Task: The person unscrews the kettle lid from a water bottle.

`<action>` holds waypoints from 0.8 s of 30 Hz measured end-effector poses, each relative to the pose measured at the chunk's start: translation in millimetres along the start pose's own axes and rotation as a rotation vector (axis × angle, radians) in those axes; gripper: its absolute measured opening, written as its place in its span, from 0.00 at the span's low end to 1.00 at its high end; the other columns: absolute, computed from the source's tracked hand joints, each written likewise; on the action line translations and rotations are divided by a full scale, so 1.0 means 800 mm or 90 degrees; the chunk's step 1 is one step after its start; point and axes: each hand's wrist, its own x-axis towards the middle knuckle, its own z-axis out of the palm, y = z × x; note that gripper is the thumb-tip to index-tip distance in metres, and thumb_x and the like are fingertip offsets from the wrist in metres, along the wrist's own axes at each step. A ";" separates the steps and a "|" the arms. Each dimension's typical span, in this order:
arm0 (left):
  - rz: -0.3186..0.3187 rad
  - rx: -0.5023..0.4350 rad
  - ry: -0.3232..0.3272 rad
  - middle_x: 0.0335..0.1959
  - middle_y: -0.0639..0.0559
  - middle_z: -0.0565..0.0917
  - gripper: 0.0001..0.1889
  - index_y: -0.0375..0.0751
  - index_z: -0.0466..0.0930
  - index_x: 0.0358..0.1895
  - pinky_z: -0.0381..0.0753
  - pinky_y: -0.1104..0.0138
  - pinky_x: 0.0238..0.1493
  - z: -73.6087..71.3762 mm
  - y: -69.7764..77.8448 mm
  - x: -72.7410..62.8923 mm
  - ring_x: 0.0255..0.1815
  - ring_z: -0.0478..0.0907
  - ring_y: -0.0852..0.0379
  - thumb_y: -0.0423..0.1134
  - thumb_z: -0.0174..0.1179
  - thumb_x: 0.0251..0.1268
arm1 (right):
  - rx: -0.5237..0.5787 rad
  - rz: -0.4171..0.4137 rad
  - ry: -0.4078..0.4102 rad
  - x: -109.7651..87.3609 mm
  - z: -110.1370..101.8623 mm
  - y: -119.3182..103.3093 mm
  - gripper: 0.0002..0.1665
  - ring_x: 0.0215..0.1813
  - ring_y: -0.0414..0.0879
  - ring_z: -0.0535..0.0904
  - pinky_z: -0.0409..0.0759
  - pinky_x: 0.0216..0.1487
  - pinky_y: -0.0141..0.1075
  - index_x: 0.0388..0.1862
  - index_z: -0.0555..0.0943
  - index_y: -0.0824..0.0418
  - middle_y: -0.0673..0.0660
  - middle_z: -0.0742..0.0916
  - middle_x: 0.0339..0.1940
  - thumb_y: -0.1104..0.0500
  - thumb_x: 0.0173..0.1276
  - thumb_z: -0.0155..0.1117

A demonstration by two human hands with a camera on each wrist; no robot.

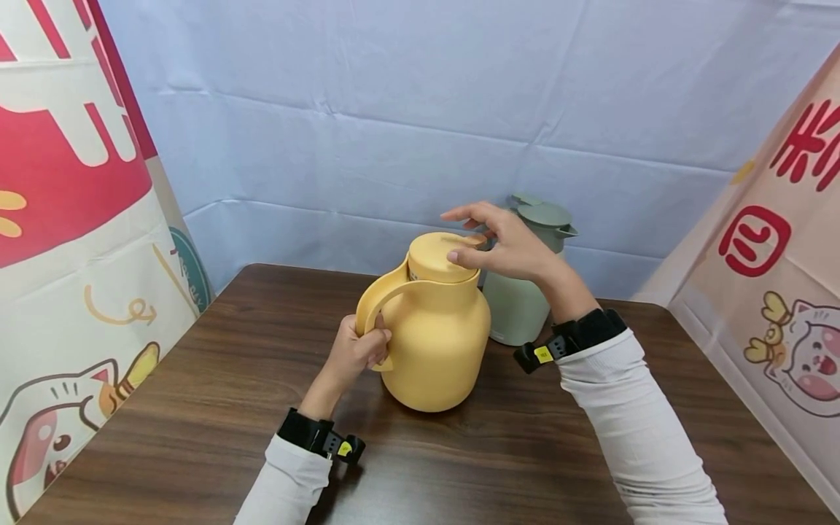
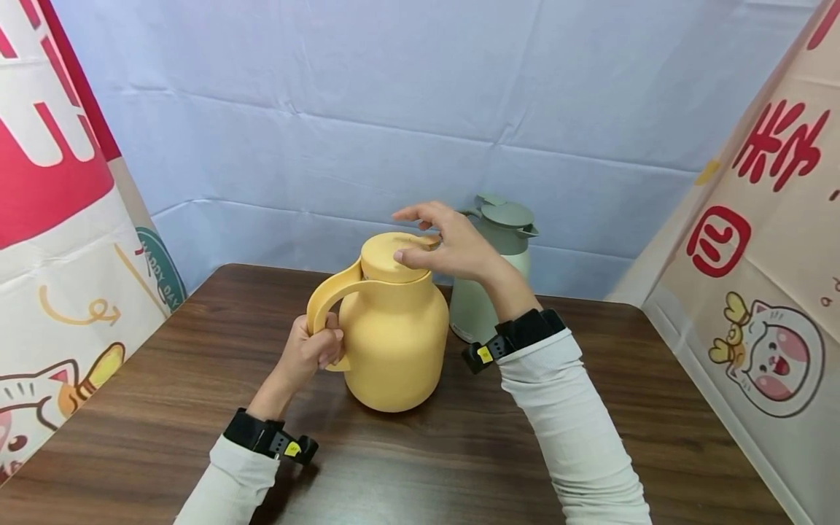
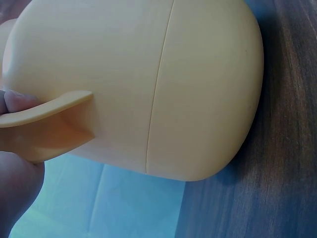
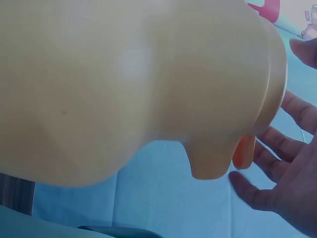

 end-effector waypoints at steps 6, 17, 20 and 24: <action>0.005 -0.008 -0.009 0.07 0.48 0.59 0.12 0.33 0.62 0.19 0.58 0.65 0.12 0.001 -0.001 0.000 0.07 0.55 0.52 0.26 0.47 0.62 | -0.022 0.043 -0.073 0.008 0.003 -0.008 0.34 0.58 0.48 0.68 0.68 0.56 0.47 0.63 0.71 0.54 0.52 0.72 0.62 0.49 0.57 0.68; 0.021 0.012 -0.010 0.06 0.46 0.59 0.14 0.34 0.62 0.17 0.59 0.63 0.11 -0.001 -0.003 0.000 0.06 0.57 0.52 0.27 0.48 0.61 | -0.100 0.011 -0.190 0.027 0.001 -0.014 0.37 0.56 0.46 0.68 0.69 0.50 0.44 0.62 0.74 0.52 0.50 0.73 0.63 0.54 0.50 0.72; 0.019 0.015 -0.007 0.06 0.45 0.59 0.14 0.34 0.62 0.17 0.59 0.63 0.11 -0.001 -0.003 0.000 0.06 0.57 0.52 0.27 0.48 0.61 | -0.087 0.028 -0.221 0.030 0.000 -0.015 0.38 0.53 0.47 0.68 0.69 0.47 0.43 0.63 0.73 0.52 0.52 0.73 0.62 0.55 0.50 0.71; 0.009 0.016 -0.002 0.06 0.46 0.59 0.13 0.34 0.62 0.18 0.59 0.64 0.12 -0.001 -0.001 0.000 0.07 0.55 0.52 0.27 0.47 0.61 | -0.086 0.039 -0.219 0.030 0.000 -0.016 0.37 0.51 0.48 0.68 0.69 0.46 0.43 0.63 0.74 0.51 0.54 0.74 0.60 0.53 0.50 0.71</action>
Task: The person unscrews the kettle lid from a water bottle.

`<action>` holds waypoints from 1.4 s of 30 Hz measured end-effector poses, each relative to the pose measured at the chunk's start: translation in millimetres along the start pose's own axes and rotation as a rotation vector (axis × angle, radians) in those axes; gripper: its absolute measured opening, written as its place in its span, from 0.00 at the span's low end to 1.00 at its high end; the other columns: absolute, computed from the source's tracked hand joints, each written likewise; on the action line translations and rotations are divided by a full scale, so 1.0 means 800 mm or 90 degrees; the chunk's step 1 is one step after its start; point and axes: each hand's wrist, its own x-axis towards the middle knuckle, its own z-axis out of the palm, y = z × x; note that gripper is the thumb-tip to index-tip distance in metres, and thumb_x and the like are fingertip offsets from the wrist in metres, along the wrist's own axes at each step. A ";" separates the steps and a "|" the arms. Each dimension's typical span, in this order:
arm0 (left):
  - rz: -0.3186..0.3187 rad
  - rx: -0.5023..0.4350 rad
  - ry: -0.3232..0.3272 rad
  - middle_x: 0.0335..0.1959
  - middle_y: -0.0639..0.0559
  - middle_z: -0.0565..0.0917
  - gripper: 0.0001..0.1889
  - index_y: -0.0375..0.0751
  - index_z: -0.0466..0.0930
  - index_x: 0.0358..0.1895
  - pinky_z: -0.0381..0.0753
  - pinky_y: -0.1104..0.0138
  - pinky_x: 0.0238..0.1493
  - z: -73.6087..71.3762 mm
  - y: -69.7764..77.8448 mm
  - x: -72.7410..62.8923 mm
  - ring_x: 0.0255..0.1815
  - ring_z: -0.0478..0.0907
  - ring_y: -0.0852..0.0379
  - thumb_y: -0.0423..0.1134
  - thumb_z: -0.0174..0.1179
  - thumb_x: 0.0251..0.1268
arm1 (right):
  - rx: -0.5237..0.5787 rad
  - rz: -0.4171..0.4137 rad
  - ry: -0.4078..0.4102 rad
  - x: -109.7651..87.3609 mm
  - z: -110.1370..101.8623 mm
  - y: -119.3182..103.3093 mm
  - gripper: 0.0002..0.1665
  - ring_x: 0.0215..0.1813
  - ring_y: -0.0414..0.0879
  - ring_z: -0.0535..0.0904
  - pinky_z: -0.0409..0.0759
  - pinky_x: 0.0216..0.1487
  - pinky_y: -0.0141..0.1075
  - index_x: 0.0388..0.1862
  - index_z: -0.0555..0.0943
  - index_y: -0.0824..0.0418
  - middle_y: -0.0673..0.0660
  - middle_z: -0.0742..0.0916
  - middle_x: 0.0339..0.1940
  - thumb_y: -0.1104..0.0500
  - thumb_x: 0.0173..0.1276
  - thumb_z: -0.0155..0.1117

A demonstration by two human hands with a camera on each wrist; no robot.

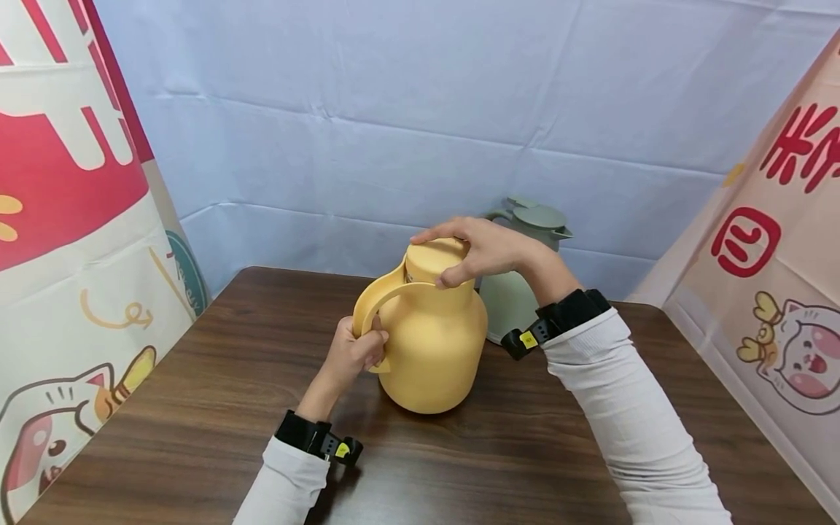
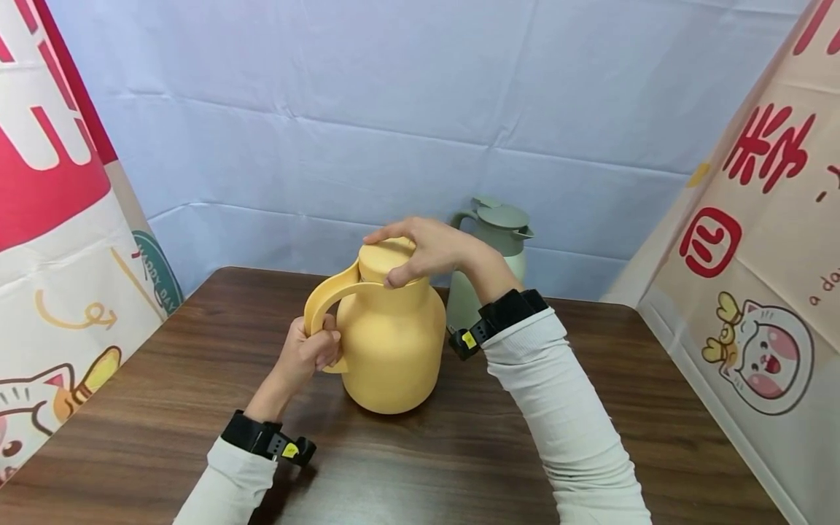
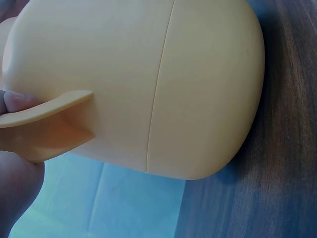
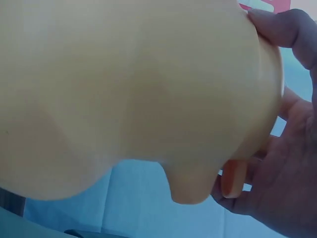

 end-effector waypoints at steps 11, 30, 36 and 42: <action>0.004 -0.002 -0.004 0.06 0.47 0.59 0.12 0.33 0.63 0.20 0.59 0.65 0.12 -0.001 0.003 0.002 0.07 0.55 0.52 0.26 0.47 0.62 | -0.003 0.020 0.032 -0.001 0.000 -0.001 0.36 0.54 0.48 0.68 0.68 0.49 0.45 0.61 0.76 0.49 0.54 0.73 0.61 0.52 0.50 0.72; 0.004 -0.005 -0.003 0.06 0.47 0.59 0.11 0.32 0.62 0.20 0.59 0.64 0.12 0.001 0.002 0.000 0.07 0.55 0.52 0.26 0.46 0.61 | 0.032 0.002 0.051 -0.003 -0.012 -0.005 0.34 0.53 0.46 0.68 0.70 0.47 0.44 0.60 0.76 0.50 0.49 0.76 0.59 0.56 0.50 0.71; -0.001 -0.011 -0.004 0.06 0.47 0.59 0.11 0.31 0.62 0.20 0.58 0.65 0.12 0.002 0.002 0.000 0.07 0.55 0.52 0.26 0.47 0.61 | 0.024 -0.008 0.084 -0.012 -0.018 -0.010 0.35 0.50 0.48 0.69 0.70 0.45 0.45 0.60 0.76 0.51 0.51 0.76 0.59 0.55 0.50 0.71; -0.004 -0.013 0.005 0.06 0.47 0.59 0.12 0.33 0.63 0.20 0.58 0.65 0.11 0.000 0.002 -0.001 0.07 0.55 0.50 0.28 0.47 0.61 | 0.015 -0.018 0.084 -0.020 -0.024 -0.018 0.35 0.51 0.48 0.67 0.68 0.45 0.45 0.61 0.74 0.52 0.52 0.76 0.58 0.56 0.51 0.70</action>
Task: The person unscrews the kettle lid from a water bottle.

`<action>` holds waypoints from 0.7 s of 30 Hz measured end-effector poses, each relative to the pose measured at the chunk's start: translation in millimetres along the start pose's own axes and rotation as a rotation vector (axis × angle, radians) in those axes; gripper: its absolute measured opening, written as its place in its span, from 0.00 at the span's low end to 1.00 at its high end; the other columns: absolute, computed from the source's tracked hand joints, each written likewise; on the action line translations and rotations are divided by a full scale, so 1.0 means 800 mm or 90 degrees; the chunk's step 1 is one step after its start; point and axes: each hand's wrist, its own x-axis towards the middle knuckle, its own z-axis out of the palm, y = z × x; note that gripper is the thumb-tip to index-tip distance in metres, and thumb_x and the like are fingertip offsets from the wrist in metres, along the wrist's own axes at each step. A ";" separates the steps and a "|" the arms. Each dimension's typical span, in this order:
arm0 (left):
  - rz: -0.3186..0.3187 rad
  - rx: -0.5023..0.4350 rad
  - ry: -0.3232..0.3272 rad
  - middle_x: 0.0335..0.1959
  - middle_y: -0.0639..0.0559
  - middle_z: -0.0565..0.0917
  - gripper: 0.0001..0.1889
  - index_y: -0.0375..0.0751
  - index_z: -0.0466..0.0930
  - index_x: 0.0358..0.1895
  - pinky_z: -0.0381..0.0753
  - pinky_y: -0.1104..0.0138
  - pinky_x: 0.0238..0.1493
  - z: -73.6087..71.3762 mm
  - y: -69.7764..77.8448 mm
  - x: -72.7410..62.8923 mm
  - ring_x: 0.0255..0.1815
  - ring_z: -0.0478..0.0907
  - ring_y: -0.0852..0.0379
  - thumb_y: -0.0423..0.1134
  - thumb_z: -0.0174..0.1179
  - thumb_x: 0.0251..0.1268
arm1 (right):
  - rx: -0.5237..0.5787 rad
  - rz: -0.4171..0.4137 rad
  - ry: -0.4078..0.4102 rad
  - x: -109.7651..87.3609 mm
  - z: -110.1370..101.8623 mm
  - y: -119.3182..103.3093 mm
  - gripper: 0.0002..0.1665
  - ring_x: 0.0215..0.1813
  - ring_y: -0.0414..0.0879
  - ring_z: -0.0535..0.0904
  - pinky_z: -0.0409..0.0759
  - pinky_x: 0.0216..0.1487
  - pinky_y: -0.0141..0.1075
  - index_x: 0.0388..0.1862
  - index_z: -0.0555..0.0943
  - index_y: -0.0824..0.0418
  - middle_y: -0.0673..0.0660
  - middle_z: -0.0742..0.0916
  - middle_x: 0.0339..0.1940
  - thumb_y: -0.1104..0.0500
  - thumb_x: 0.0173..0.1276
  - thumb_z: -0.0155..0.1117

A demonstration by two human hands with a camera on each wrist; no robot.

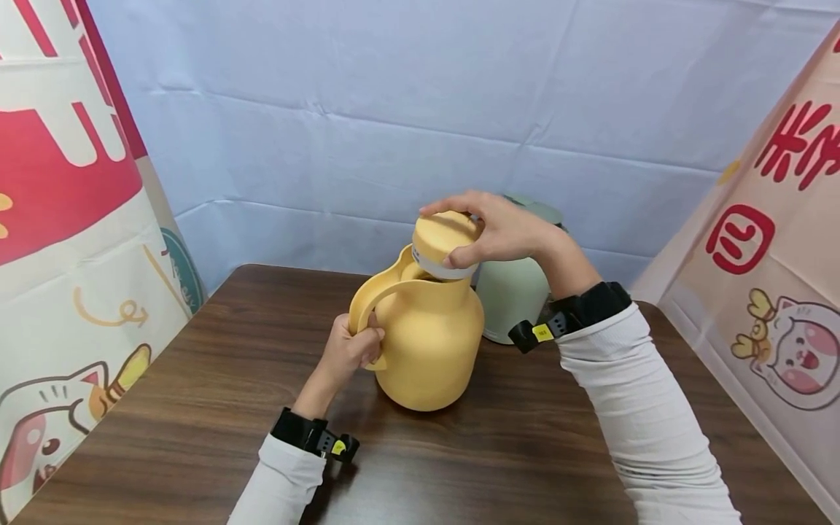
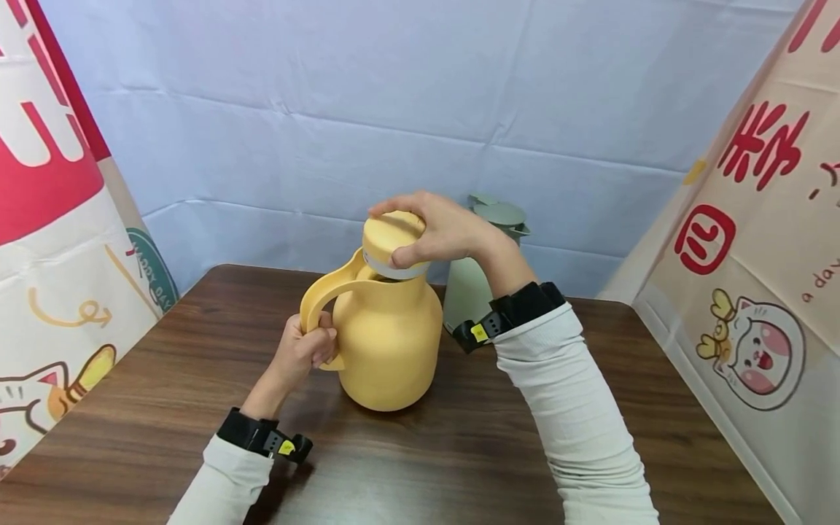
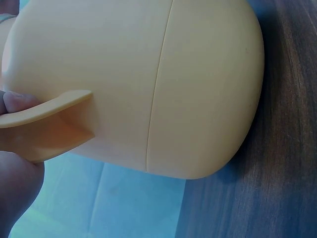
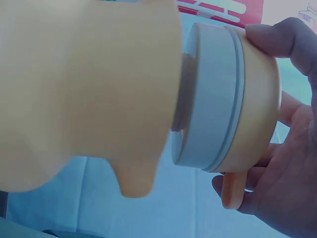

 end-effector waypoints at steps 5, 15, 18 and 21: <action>-0.009 -0.003 0.008 0.06 0.48 0.59 0.12 0.36 0.64 0.19 0.59 0.66 0.12 0.001 0.001 0.000 0.07 0.56 0.52 0.28 0.48 0.61 | -0.011 0.017 0.004 -0.010 -0.009 -0.005 0.35 0.50 0.48 0.67 0.68 0.45 0.45 0.61 0.74 0.50 0.53 0.75 0.56 0.57 0.51 0.71; 0.005 -0.008 -0.001 0.06 0.48 0.59 0.11 0.34 0.63 0.20 0.58 0.65 0.12 0.001 -0.001 0.002 0.06 0.55 0.52 0.28 0.47 0.61 | -0.045 0.042 0.009 -0.034 -0.029 -0.011 0.36 0.49 0.48 0.66 0.66 0.44 0.45 0.62 0.74 0.48 0.55 0.73 0.55 0.56 0.51 0.72; 0.009 -0.003 -0.004 0.06 0.47 0.59 0.12 0.34 0.62 0.19 0.58 0.64 0.11 0.001 -0.002 0.002 0.06 0.55 0.52 0.27 0.46 0.61 | -0.069 0.039 0.007 -0.042 -0.032 -0.010 0.36 0.45 0.48 0.66 0.66 0.41 0.44 0.62 0.74 0.47 0.56 0.74 0.49 0.56 0.51 0.72; 0.007 0.001 -0.005 0.06 0.47 0.58 0.13 0.34 0.60 0.18 0.57 0.64 0.11 0.001 -0.001 0.001 0.06 0.55 0.52 0.26 0.46 0.61 | -0.092 0.039 0.006 -0.052 -0.033 -0.007 0.36 0.41 0.47 0.65 0.65 0.38 0.42 0.62 0.74 0.46 0.57 0.74 0.43 0.56 0.51 0.71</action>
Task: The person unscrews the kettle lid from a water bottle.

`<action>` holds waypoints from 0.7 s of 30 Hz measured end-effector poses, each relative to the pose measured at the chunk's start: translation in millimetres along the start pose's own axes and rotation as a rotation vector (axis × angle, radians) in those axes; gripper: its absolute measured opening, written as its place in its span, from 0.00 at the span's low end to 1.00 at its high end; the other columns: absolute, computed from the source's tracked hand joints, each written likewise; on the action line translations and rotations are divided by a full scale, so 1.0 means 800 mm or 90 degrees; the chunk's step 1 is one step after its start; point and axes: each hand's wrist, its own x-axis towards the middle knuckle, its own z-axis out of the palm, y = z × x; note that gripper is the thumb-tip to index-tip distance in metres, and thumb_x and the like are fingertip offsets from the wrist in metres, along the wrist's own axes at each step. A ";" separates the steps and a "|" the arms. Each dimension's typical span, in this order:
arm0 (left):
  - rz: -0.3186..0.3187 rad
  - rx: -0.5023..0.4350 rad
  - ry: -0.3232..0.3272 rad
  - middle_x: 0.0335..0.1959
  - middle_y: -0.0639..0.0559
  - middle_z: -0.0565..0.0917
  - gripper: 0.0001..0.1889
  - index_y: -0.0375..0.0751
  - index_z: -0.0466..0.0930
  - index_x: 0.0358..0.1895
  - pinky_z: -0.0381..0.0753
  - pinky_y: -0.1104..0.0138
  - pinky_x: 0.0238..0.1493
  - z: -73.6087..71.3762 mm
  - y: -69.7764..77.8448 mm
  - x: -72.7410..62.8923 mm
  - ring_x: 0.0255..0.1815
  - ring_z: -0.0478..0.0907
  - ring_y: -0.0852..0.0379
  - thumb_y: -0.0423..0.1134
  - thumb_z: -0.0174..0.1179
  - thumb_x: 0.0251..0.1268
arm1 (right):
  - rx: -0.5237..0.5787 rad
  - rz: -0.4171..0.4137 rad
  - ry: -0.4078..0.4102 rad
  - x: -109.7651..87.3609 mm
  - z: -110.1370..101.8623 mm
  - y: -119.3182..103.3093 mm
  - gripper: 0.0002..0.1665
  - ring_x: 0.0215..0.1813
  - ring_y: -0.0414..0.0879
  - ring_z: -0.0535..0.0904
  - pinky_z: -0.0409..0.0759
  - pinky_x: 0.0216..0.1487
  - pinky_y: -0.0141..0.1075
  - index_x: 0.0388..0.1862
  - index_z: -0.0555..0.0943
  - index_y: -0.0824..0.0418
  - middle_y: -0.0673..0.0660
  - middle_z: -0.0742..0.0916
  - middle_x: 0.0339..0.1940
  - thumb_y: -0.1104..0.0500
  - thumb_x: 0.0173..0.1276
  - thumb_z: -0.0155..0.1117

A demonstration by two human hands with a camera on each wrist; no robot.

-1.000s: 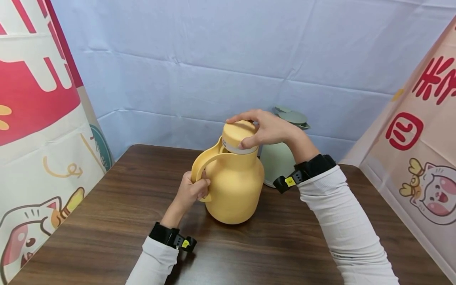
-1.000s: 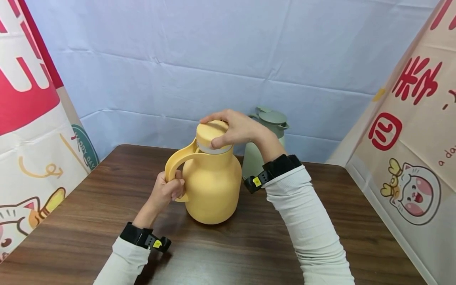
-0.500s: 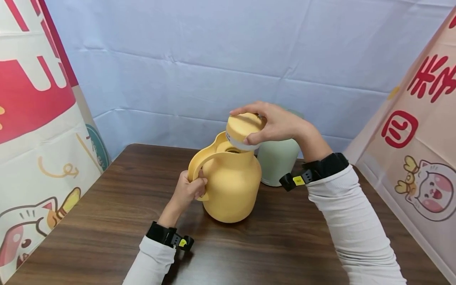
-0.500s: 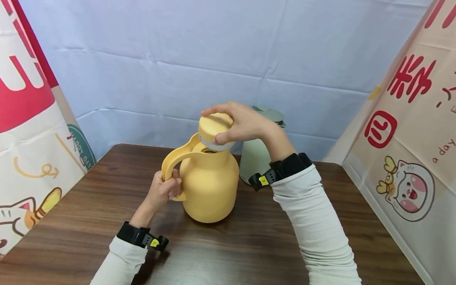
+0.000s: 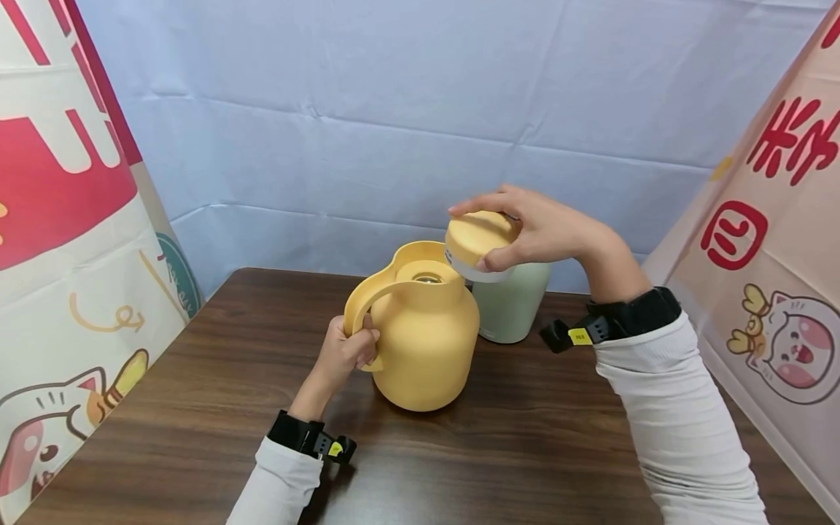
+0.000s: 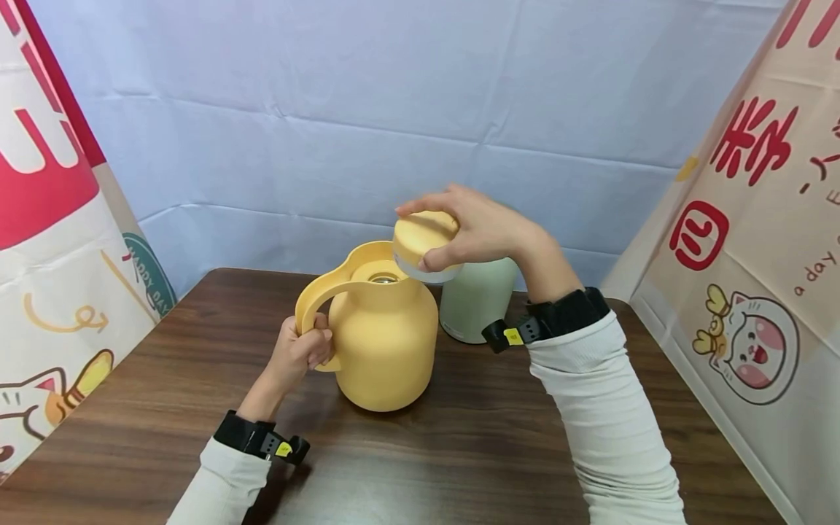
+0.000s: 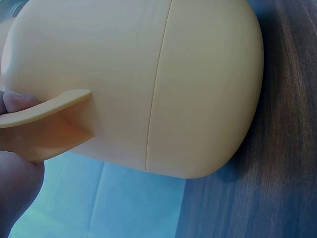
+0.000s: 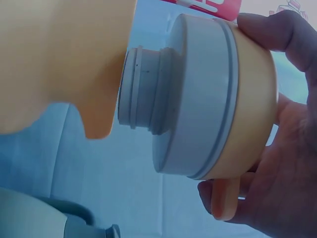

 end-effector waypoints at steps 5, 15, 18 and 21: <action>-0.003 -0.001 0.002 0.06 0.47 0.59 0.12 0.33 0.61 0.19 0.58 0.64 0.12 0.000 0.000 -0.001 0.06 0.54 0.52 0.26 0.47 0.61 | -0.002 0.028 -0.006 -0.014 -0.002 0.007 0.37 0.40 0.47 0.64 0.64 0.36 0.42 0.63 0.73 0.46 0.57 0.72 0.41 0.56 0.51 0.71; 0.006 0.000 0.000 0.06 0.46 0.58 0.11 0.31 0.62 0.20 0.58 0.63 0.11 0.001 0.001 -0.001 0.06 0.54 0.51 0.25 0.46 0.61 | -0.031 0.046 -0.019 -0.039 -0.001 0.023 0.37 0.36 0.48 0.64 0.65 0.33 0.41 0.61 0.75 0.49 0.57 0.72 0.36 0.56 0.49 0.73; 0.003 -0.003 0.001 0.06 0.46 0.58 0.11 0.32 0.62 0.20 0.58 0.64 0.12 0.001 0.002 -0.001 0.06 0.54 0.51 0.25 0.46 0.61 | -0.034 0.057 -0.034 -0.047 0.002 0.027 0.37 0.36 0.48 0.64 0.66 0.34 0.41 0.61 0.74 0.49 0.57 0.72 0.37 0.55 0.48 0.73; 0.002 -0.003 0.000 0.06 0.47 0.59 0.11 0.32 0.62 0.20 0.58 0.64 0.12 0.002 0.002 -0.001 0.06 0.53 0.50 0.25 0.46 0.61 | -0.040 0.065 -0.051 -0.053 0.005 0.030 0.38 0.38 0.48 0.65 0.66 0.34 0.42 0.60 0.74 0.48 0.57 0.72 0.39 0.54 0.47 0.73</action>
